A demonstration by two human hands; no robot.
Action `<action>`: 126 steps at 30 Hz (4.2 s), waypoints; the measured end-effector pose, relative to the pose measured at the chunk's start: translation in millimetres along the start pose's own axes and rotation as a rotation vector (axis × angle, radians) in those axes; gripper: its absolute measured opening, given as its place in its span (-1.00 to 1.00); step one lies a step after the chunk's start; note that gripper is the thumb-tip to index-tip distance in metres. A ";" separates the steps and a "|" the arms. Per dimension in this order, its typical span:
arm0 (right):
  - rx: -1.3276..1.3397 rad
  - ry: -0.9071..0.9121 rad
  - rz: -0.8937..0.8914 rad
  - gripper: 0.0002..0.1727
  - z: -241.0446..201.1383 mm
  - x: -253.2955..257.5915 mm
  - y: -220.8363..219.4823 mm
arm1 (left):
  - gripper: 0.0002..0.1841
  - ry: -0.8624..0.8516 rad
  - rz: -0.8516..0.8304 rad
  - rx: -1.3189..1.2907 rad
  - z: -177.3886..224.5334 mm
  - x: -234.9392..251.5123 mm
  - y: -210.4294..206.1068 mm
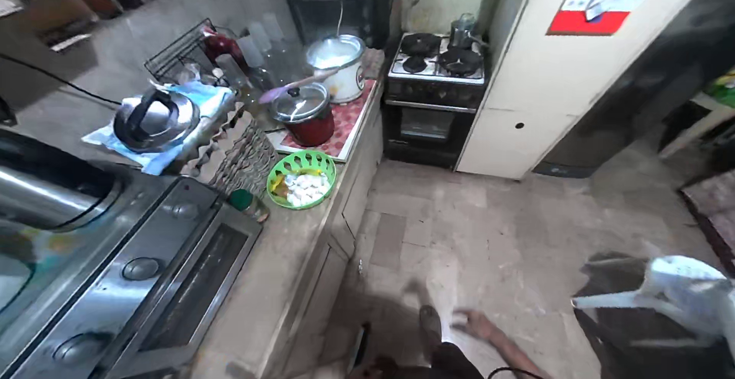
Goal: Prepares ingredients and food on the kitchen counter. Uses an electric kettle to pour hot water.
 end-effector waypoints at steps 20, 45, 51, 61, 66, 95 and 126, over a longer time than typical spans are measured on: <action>0.142 0.560 0.021 -0.72 -641.5 405.4 333.9 | -0.70 -0.229 0.657 -0.166 307.0 216.3 340.7; 0.649 0.116 -0.657 -0.67 -708.6 571.3 245.7 | -0.74 0.422 1.068 -0.446 451.7 285.0 345.5; 0.354 0.362 -0.562 -0.64 -724.8 566.8 268.7 | -0.74 0.418 1.103 -0.454 462.0 295.1 369.4; -0.479 1.198 -0.465 -0.32 -821.3 390.3 340.4 | -0.64 0.446 1.317 0.186 466.0 252.4 581.2; -0.628 1.285 -0.324 -0.57 -827.0 378.3 316.1 | -0.59 0.405 1.298 0.230 467.3 262.3 646.3; -1.089 1.598 -0.136 -0.42 -853.1 369.5 369.9 | -0.51 0.204 1.204 0.348 386.2 120.1 629.1; -0.952 1.018 -0.498 -0.68 -841.0 390.1 330.6 | -0.69 0.341 1.077 0.284 345.7 121.9 520.5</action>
Point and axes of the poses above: each hand's wrist, its own x-axis towards the middle knuckle, its own y-axis out of the back of the hand, z = x × y, the point moved 7 cm from there along x, towards the middle knuckle, and after that the axes turned 3 degrees about x, right-handed, at the moved point
